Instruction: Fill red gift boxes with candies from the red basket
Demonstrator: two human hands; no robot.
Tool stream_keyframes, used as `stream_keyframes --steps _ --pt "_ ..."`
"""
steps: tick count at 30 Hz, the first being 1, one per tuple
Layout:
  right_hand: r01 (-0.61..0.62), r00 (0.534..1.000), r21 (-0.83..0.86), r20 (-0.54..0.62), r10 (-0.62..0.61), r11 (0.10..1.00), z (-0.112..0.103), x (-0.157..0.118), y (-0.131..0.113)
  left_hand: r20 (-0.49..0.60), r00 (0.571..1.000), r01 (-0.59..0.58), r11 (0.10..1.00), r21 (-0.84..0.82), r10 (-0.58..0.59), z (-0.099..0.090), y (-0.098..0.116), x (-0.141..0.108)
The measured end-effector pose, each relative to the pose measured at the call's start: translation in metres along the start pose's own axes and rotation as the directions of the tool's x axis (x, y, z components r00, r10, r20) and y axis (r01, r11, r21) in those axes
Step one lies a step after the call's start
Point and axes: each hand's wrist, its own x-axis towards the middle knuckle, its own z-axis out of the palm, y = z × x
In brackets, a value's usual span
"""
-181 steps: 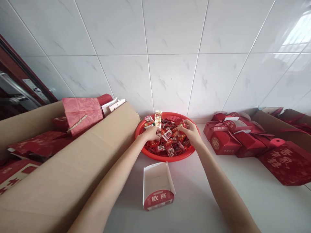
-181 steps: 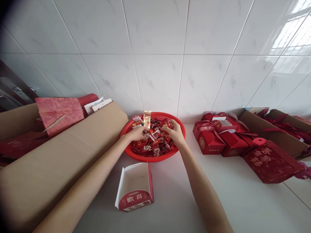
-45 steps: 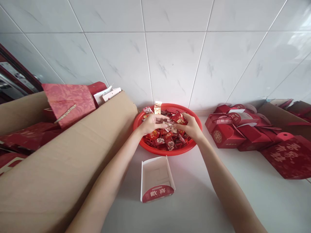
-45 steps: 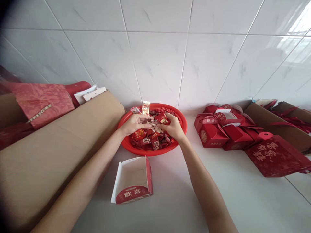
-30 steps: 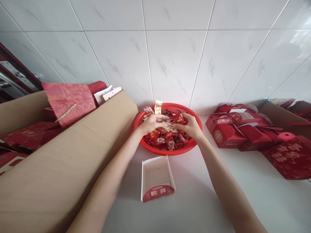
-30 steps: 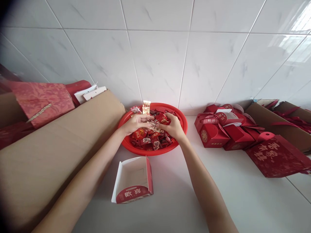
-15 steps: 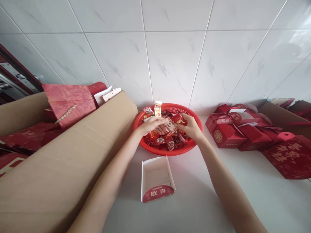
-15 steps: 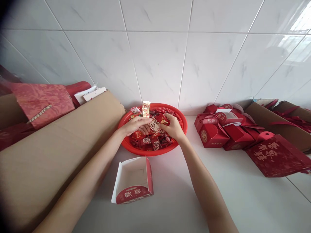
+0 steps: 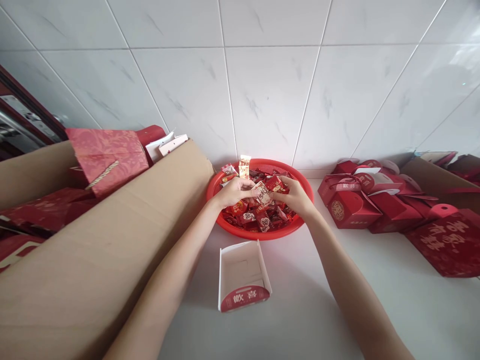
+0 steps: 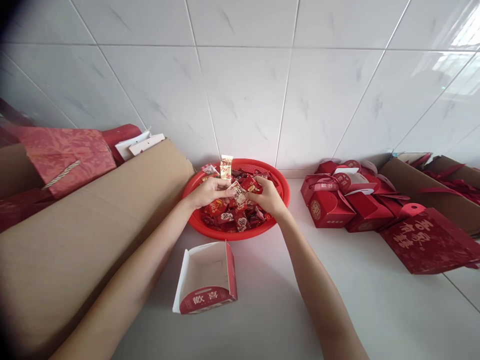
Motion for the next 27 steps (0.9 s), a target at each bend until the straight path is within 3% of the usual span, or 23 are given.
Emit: stream_keyframes --steps 8,10,12,15,17,20,27 --pt "-0.031 0.999 0.13 0.042 0.026 0.991 0.0 0.0 0.001 -0.005 1.0 0.013 1.0 0.014 -0.013 0.003 0.002 -0.001" --pt "-0.029 1.0 0.125 0.016 0.027 0.992 0.001 0.0 0.001 -0.051 0.999 0.018 0.999 0.026 -0.017 0.003 0.001 0.0" --pt "-0.04 0.998 0.088 -0.043 0.044 0.995 0.001 0.0 0.0 -0.166 0.986 0.036 0.998 0.057 -0.026 0.002 -0.002 0.002" --pt "-0.102 0.98 0.007 -0.171 0.102 0.995 0.001 0.001 0.001 -0.372 0.928 0.149 0.941 0.304 -0.027 -0.002 -0.008 0.005" --pt "-0.153 0.96 -0.028 -0.243 0.142 0.988 0.001 0.002 0.003 -0.419 0.907 0.293 0.794 0.533 -0.053 -0.005 -0.012 0.006" --pt "-0.201 0.933 -0.069 -0.317 0.169 0.977 0.001 0.003 0.005 -0.387 0.911 0.389 0.613 0.687 -0.144 -0.008 -0.015 0.005" --pt "-0.251 0.91 -0.236 -0.388 0.146 0.939 0.002 0.001 -0.001 -0.246 0.933 0.354 0.541 0.763 -0.263 -0.004 -0.012 0.002"
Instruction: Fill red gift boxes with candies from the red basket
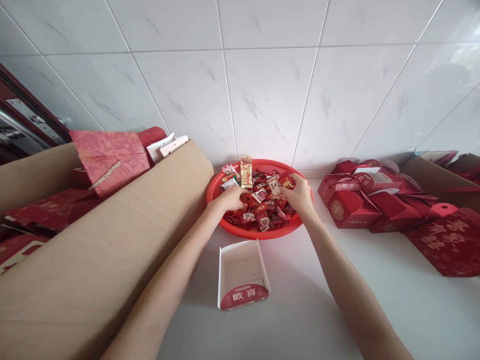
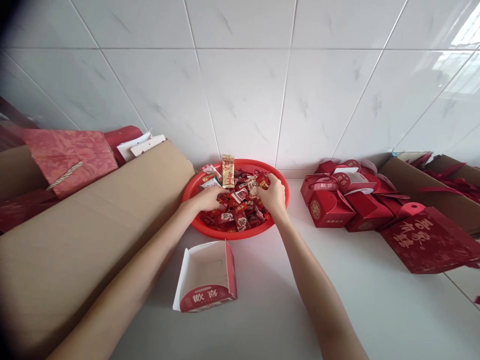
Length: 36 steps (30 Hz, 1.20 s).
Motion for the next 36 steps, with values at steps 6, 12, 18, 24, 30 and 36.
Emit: stream_keyframes --steps 6,12,18,24,30,36 --pt "0.004 0.999 -0.186 -0.051 -0.013 0.982 -0.002 -0.004 -0.009 0.111 0.973 -0.204 0.979 0.019 0.201 0.0 0.008 0.004" --pt "-0.047 0.998 -0.314 -0.057 0.031 0.948 -0.003 -0.005 -0.014 0.176 0.96 -0.225 0.974 0.021 0.218 -0.001 0.019 0.003" --pt "-0.069 0.996 -0.437 -0.077 0.039 0.897 -0.007 -0.003 -0.014 0.245 0.936 -0.237 0.967 -0.089 0.252 -0.005 0.022 -0.005" --pt "-0.068 0.998 -0.539 -0.026 0.064 0.84 -0.011 0.001 -0.013 0.346 0.884 -0.173 0.907 -0.384 0.315 -0.009 0.021 -0.007" --pt "-0.048 0.999 -0.569 -0.011 0.051 0.821 -0.009 0.001 -0.014 -0.034 0.975 -0.223 0.946 -0.237 0.221 -0.014 0.025 0.015" --pt "-0.024 1.0 -0.563 -0.003 0.027 0.826 -0.009 0.001 -0.01 0.064 0.984 -0.167 0.985 0.036 0.164 -0.002 0.051 0.05"
